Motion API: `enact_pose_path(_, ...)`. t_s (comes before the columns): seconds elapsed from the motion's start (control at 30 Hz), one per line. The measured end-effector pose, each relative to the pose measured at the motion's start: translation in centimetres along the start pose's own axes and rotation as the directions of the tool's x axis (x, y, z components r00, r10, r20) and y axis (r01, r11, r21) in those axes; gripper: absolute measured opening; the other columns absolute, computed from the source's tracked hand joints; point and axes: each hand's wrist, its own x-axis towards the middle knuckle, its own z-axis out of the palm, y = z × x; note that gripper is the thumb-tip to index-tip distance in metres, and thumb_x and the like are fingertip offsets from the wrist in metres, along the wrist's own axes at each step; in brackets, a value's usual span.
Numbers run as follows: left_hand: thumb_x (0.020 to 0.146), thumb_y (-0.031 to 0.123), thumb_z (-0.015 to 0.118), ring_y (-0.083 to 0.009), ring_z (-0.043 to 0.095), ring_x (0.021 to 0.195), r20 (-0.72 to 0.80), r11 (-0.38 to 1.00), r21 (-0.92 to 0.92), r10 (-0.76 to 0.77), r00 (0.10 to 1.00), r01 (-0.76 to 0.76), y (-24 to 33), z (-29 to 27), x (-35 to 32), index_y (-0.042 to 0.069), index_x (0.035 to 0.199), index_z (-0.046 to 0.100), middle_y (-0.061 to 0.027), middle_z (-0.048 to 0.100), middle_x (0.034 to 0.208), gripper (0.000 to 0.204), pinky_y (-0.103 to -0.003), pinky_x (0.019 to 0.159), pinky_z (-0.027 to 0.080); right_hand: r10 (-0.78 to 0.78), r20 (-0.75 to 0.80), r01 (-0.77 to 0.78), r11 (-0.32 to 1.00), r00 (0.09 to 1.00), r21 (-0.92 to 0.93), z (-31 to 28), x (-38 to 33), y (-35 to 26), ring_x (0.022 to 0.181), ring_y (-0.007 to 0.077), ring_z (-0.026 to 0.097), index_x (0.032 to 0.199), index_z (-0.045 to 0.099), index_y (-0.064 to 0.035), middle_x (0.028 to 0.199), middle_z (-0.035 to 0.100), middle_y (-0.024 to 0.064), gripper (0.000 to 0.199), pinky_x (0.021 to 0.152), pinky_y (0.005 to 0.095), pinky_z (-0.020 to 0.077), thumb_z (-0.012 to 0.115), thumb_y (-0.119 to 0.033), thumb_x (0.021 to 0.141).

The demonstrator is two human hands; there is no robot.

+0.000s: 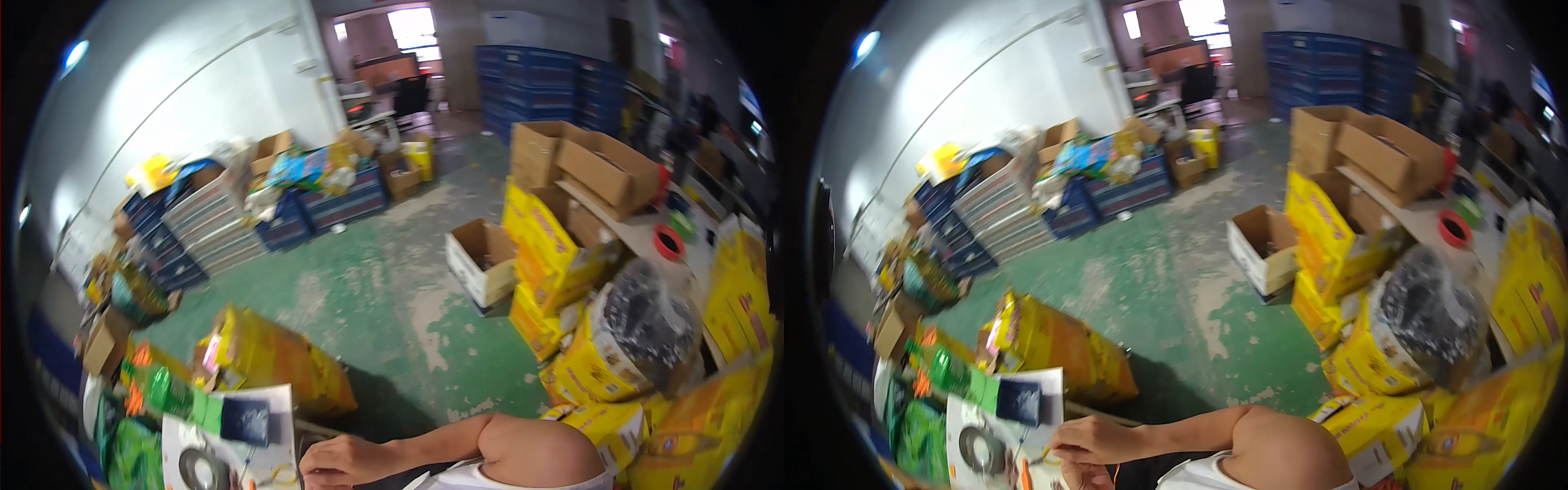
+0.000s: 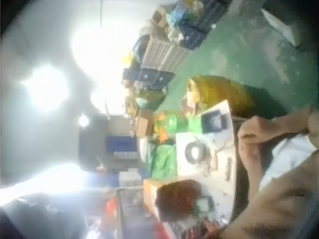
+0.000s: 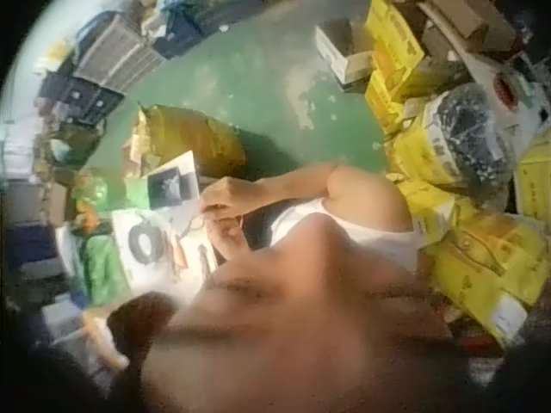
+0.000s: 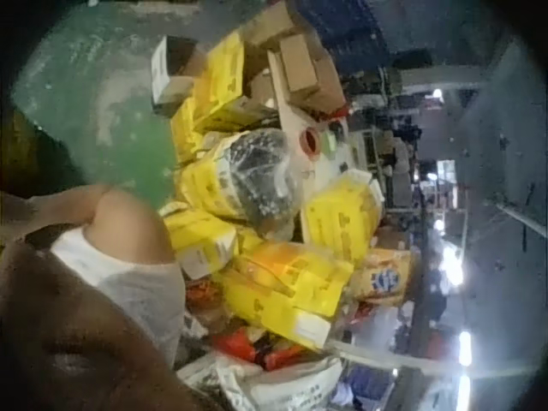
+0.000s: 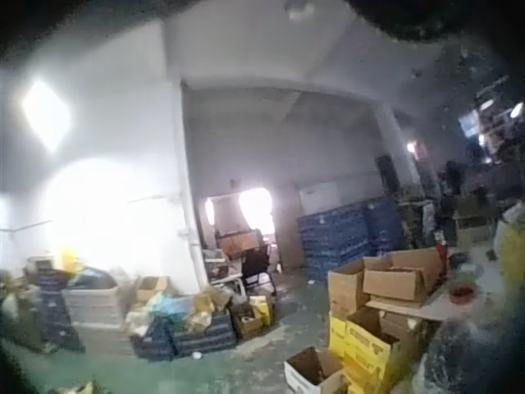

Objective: The person assembles small electronic components at a cluttered workbench. They insert a cylindrical battery into an orange plastic casing, use a screwdriver to tighten a screw, and then use pliers to adjust the internal wiring. The person repeats this assembly process for multiple units throughout the clip.

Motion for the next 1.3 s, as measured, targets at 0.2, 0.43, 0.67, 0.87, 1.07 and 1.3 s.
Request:
enact_pose_path(0.2, 0.090, 0.017, 0.055, -0.0259, 0.054, 0.112, -0.181, 0.904, -0.398, 0.091, 0.979, -0.157, 1.5, -1.2, -2.6, -0.001, 0.115, 0.055, -0.0154, 0.059, 0.115, 0.031, -0.038, 0.096, 0.043, -0.015, 0.153, -0.006, 0.990, 0.988, 0.139, 3.6, 1.2, 1.0, 0.073, 0.0224, 0.065, 0.097, 0.061, -0.0011, 0.087, 0.064, 0.0092, 0.015, 0.061, 0.0304, 0.0531, 0.065, -0.010, 0.086)
enact_pose_path(0.43, 0.092, 0.024, 0.059, -0.0137, 0.057, 0.097, -0.322, 0.902, -0.385, 0.067, 0.944, -0.196, 1.7, -4.8, -4.4, -0.003, 0.110, 0.052, -0.0070, 0.059, 0.102, 0.034, -0.031, 0.093, 0.044, 0.003, 0.389, -0.083, 0.979, 0.921, 0.189, 7.5, 3.5, 1.7, 0.067, 0.0218, 0.066, 0.089, 0.064, -0.0032, 0.080, 0.066, 0.0092, 0.011, 0.059, 0.0300, 0.0537, 0.068, -0.011, 0.082)
enact_pose_path(0.67, 0.094, 0.019, 0.056, -0.0131, 0.059, 0.092, -0.370, 0.810, -0.516, 0.083, 0.925, -0.279, 1.9, -7.7, -6.0, 0.002, 0.101, 0.056, -0.0051, 0.061, 0.094, 0.018, -0.029, 0.090, 0.047, -0.004, 0.579, -0.205, 0.933, 0.815, 0.295, 11.2, 4.2, 2.9, 0.067, 0.0203, 0.068, 0.089, 0.063, -0.0004, 0.082, 0.068, 0.0096, 0.012, 0.059, 0.0276, 0.0545, 0.068, -0.001, 0.079)
enact_pose_path(0.87, 0.095, 0.020, 0.055, -0.0124, 0.059, 0.092, -0.389, 0.767, -0.574, 0.053, 0.920, -0.287, 1.1, -9.3, -5.0, 0.002, 0.101, 0.057, -0.0046, 0.062, 0.095, 0.018, -0.029, 0.090, 0.047, -0.045, 0.641, -0.186, 0.940, 0.766, 0.288, 12.5, 5.1, 4.9, 0.068, 0.0202, 0.068, 0.090, 0.063, -0.0001, 0.083, 0.068, 0.0098, 0.014, 0.059, 0.0265, 0.0545, 0.069, -0.002, 0.078)
enact_pose_path(1.07, 0.096, 0.021, 0.053, -0.0121, 0.059, 0.092, -0.417, 0.762, -0.597, -0.029, 0.908, -0.250, 1.1, -10.2, -4.3, 0.002, 0.102, 0.056, -0.0048, 0.062, 0.097, 0.020, -0.029, 0.090, 0.047, -0.072, 0.674, -0.144, 0.955, 0.735, 0.259, 13.5, 5.7, 5.8, 0.068, 0.0208, 0.068, 0.091, 0.063, 0.0001, 0.083, 0.068, 0.0106, 0.014, 0.061, 0.0279, 0.0544, 0.069, -0.001, 0.078)
enact_pose_path(1.3, 0.096, 0.023, 0.053, -0.0137, 0.059, 0.091, -0.398, 0.714, -0.655, -0.050, 0.916, -0.246, -0.5, -12.1, -5.5, 0.004, 0.100, 0.057, -0.0032, 0.061, 0.091, 0.020, -0.029, 0.088, 0.047, 0.199, 0.881, -0.612, 0.782, 0.429, 0.121, 15.4, 5.4, 6.7, 0.071, 0.0144, 0.066, 0.091, 0.064, 0.0029, 0.081, 0.067, 0.0087, 0.012, 0.062, 0.0245, 0.0521, 0.067, -0.006, 0.083)
